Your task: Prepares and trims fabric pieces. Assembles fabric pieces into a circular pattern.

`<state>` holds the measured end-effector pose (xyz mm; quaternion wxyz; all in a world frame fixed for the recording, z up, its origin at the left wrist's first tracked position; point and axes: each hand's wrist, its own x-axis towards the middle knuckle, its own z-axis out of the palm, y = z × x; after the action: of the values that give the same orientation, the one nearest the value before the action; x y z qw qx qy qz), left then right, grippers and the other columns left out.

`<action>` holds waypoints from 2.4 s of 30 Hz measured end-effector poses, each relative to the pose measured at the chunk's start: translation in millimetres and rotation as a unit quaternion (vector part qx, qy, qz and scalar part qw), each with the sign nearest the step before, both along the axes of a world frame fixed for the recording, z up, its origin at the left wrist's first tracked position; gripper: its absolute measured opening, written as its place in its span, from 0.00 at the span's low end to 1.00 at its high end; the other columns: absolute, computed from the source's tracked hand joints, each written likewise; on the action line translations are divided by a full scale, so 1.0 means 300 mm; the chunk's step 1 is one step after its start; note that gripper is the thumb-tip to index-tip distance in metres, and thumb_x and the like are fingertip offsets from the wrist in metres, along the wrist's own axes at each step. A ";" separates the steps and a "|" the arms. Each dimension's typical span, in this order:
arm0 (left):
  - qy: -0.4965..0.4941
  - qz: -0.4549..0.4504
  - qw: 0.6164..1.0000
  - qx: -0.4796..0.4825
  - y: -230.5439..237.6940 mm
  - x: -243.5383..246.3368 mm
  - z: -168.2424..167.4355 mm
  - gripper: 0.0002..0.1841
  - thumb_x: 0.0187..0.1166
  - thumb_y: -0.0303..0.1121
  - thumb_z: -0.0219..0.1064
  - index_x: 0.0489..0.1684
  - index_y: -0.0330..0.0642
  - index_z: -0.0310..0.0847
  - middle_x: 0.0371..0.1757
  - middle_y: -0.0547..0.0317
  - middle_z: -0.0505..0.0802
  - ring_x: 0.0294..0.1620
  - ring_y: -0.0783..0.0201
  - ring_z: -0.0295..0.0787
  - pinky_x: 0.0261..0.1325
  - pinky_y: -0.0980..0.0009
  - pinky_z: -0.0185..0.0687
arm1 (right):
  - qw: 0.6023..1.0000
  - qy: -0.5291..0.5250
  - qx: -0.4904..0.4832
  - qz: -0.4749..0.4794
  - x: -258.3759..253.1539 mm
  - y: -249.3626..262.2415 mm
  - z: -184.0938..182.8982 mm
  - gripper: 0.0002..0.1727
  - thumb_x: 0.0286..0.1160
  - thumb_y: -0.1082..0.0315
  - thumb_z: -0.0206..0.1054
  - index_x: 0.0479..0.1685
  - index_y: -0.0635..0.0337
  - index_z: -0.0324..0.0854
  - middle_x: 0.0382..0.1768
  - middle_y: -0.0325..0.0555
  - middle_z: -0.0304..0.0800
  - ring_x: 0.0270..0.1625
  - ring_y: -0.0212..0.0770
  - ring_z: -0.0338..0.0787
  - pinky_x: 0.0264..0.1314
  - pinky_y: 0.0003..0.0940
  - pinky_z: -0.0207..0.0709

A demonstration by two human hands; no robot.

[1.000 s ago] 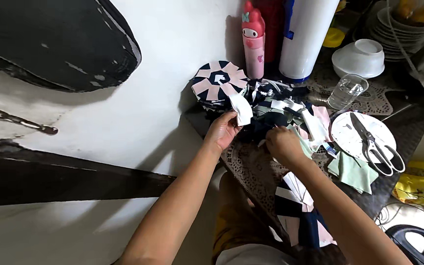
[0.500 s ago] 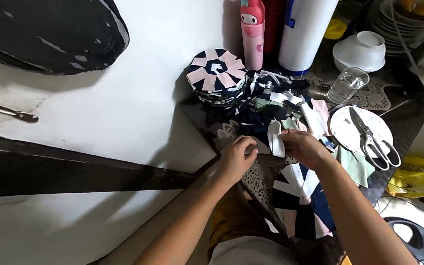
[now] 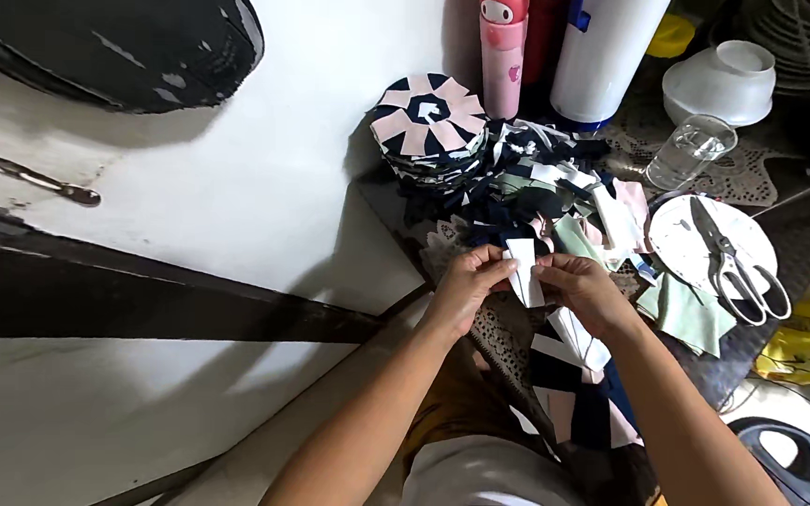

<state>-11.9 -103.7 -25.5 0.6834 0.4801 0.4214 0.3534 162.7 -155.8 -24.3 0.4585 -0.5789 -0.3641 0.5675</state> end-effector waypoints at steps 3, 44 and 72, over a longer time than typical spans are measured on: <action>0.018 0.008 1.000 0.010 0.007 -0.011 -0.009 0.04 0.82 0.20 0.64 0.39 0.33 0.85 0.37 0.58 0.92 0.39 0.68 0.91 0.50 0.71 0.89 | 0.967 -0.238 0.094 -0.009 -0.039 -0.005 -0.023 0.14 0.78 0.69 0.71 0.56 0.68 0.84 0.41 0.48 0.91 0.41 0.36 0.90 0.49 0.36 0.84; 0.086 -0.057 0.911 0.398 -0.333 -0.042 0.036 0.08 0.74 0.31 0.73 0.32 0.34 0.86 0.33 0.61 0.90 0.37 0.82 0.86 0.44 0.88 0.82 | 0.891 -0.269 0.339 -0.140 -0.124 -0.428 0.042 0.11 0.79 0.66 0.68 0.43 0.68 0.87 0.43 0.44 0.93 0.47 0.25 0.91 0.54 0.21 0.86; -0.020 -0.134 0.968 0.210 -0.340 -0.010 0.013 0.07 0.78 0.25 0.59 0.36 0.43 0.83 0.35 0.73 0.89 0.38 0.80 0.86 0.45 0.80 0.85 | 0.951 0.106 0.192 -0.216 -0.085 -0.479 -0.011 0.10 0.77 0.76 0.60 0.37 0.58 0.88 0.33 0.35 0.94 0.38 0.29 0.93 0.48 0.30 0.90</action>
<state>-14.9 -205.8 -21.6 0.6168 0.6577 0.2560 0.3484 137.3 -299.6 -27.6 0.7086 -0.4815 -0.2818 0.4320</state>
